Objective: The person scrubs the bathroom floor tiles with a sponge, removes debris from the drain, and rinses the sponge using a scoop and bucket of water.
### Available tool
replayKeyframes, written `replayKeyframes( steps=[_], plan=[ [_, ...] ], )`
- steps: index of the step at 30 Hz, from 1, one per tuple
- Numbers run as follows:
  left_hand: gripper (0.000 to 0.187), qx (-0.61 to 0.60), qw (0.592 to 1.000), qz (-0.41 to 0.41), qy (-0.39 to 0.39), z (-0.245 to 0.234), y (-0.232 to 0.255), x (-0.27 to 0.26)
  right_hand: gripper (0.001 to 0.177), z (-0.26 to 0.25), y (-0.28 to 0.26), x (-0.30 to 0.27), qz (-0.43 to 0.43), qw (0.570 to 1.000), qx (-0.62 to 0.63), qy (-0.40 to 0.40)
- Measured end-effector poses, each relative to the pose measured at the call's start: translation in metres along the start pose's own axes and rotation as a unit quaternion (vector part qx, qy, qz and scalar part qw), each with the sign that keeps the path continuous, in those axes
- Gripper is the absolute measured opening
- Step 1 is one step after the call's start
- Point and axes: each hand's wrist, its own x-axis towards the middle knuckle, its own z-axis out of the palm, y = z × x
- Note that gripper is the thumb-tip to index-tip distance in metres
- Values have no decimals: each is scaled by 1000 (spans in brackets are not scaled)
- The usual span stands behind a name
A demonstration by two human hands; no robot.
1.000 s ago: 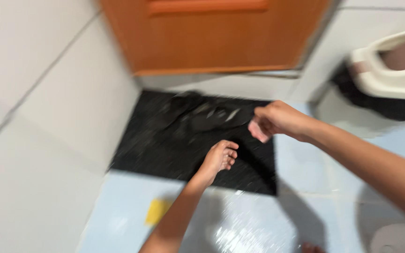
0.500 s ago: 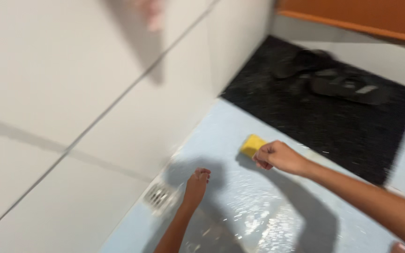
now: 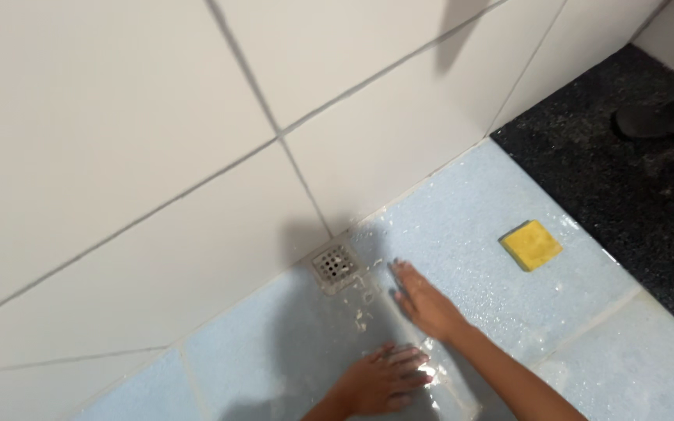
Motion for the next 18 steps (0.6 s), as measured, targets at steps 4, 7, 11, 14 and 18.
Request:
replayKeyframes(
  steps=[4,7,11,14,18],
  plan=[
    [54,95,994,-28,-55,-10,-48,8,62,-1,15,6,32,998,-2,47],
    [44,43,987,-128,-85,-33,-96,14,65,0,24,2,55,996,-12,67],
    [48,194,963,-161,91,-61,-129,12,67,7,22,-3,121,992,-19,24],
    [61,127,939,-275,161,-68,-114,4,68,14,17,-5,130,991,-9,23],
    [104,87,871,-473,98,-73,-74,-11,69,22,7,-1,117,992,16,48]
  ],
)
